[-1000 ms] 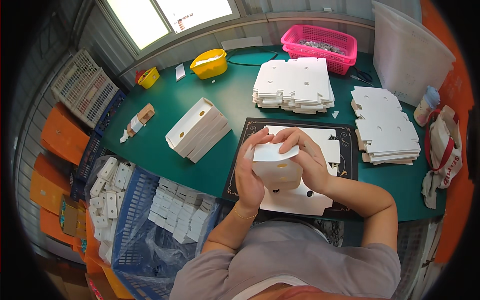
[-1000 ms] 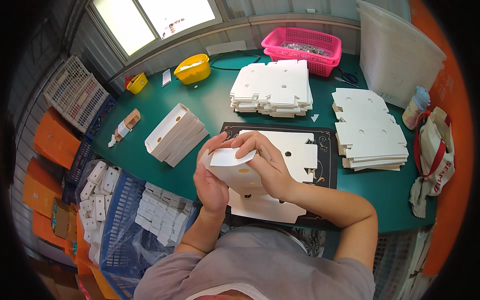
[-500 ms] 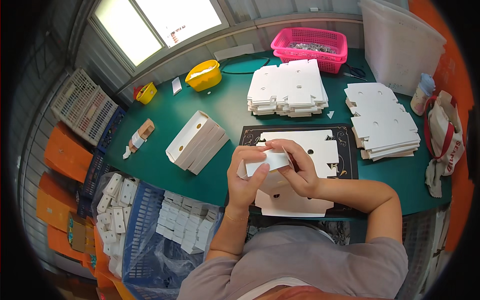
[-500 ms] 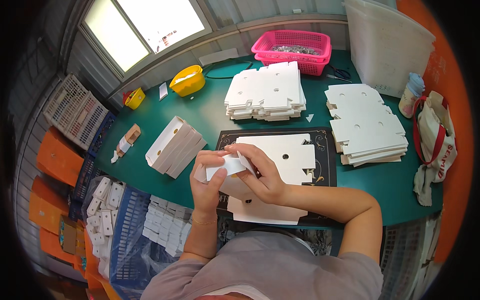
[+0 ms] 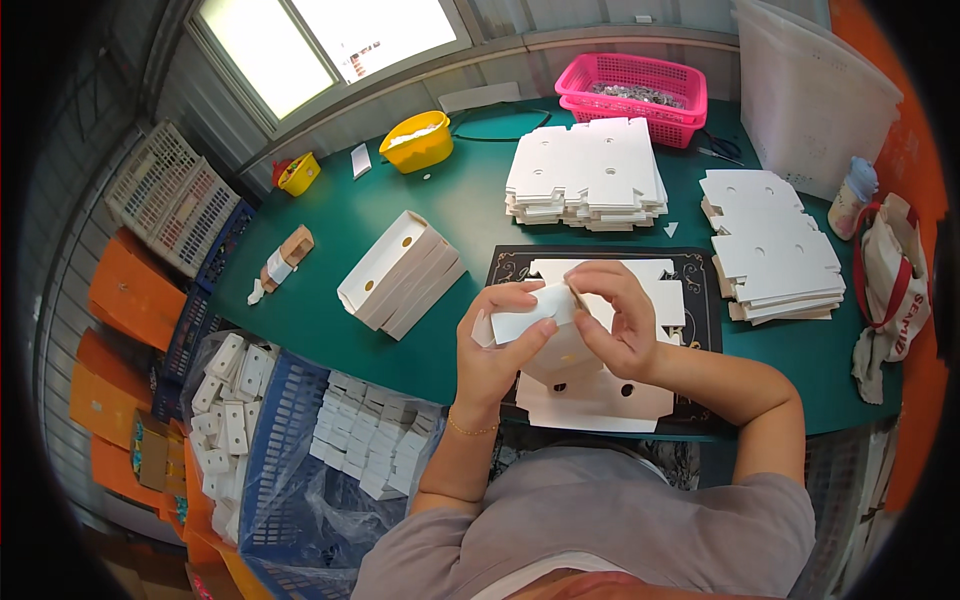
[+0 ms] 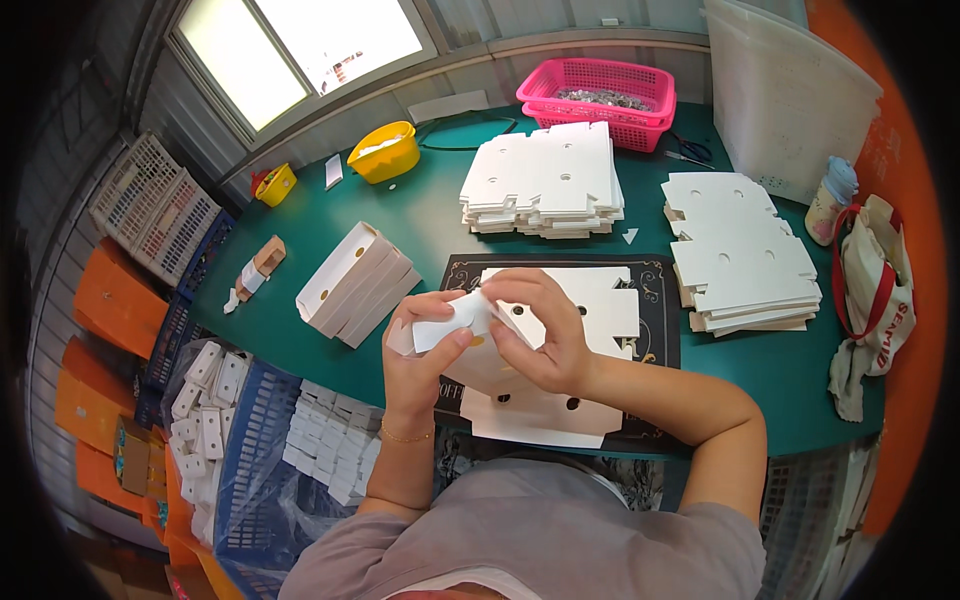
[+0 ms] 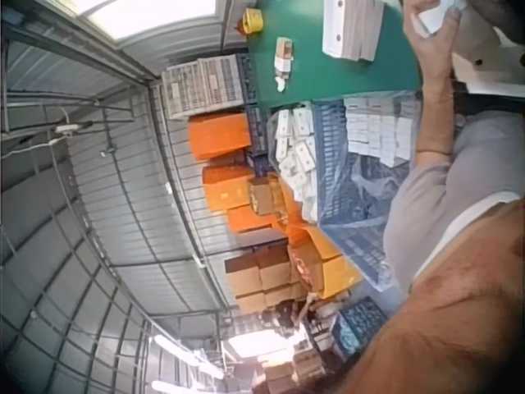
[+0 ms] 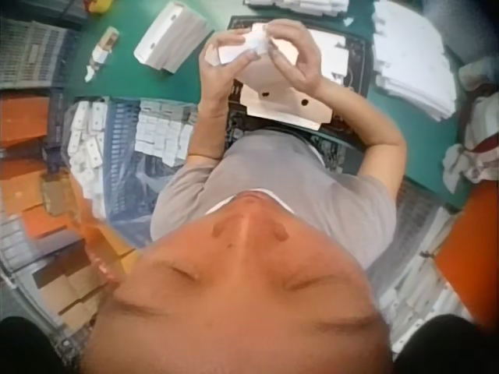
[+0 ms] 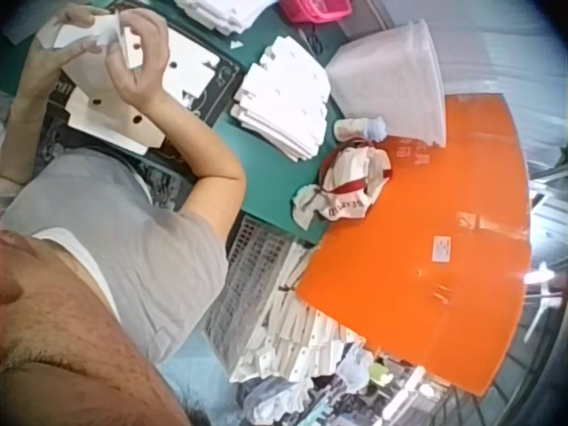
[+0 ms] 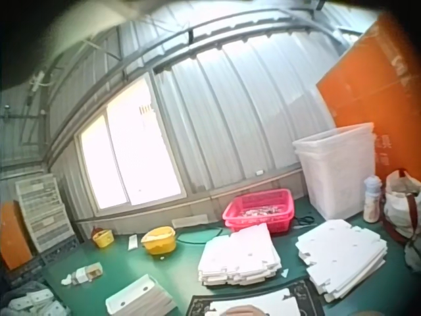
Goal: Folding and assembling white cardboard boxes on a workbench.
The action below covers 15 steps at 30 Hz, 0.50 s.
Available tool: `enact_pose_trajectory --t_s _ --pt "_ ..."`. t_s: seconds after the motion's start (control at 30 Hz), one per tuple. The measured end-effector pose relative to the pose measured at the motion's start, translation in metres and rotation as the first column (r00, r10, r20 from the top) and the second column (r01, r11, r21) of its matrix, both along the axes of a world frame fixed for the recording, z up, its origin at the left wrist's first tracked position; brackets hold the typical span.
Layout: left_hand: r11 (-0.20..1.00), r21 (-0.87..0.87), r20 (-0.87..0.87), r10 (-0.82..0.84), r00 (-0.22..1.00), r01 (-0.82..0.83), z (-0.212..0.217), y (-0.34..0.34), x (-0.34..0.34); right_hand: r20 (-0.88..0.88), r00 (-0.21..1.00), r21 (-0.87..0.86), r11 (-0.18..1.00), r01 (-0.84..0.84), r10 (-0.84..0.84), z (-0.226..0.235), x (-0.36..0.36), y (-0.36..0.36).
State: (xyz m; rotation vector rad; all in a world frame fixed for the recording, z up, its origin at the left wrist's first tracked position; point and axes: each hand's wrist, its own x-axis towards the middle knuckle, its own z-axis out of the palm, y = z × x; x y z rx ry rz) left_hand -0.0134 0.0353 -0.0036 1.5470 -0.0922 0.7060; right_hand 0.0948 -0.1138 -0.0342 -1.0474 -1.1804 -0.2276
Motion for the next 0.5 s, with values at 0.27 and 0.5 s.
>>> enact_pose_trajectory --t_s 0.27,0.5 --pt "0.996 -0.087 -0.005 0.029 1.000 -0.030 0.001 0.011 0.006 0.277 0.957 -0.263 0.965 -0.011 0.086 0.042 0.030 -0.011" --pt "0.986 -0.167 -0.101 -0.013 0.995 -0.004 0.009 0.007 0.015 0.208 0.962 -0.365 0.927 -0.090 0.175 0.055 0.040 -0.022"
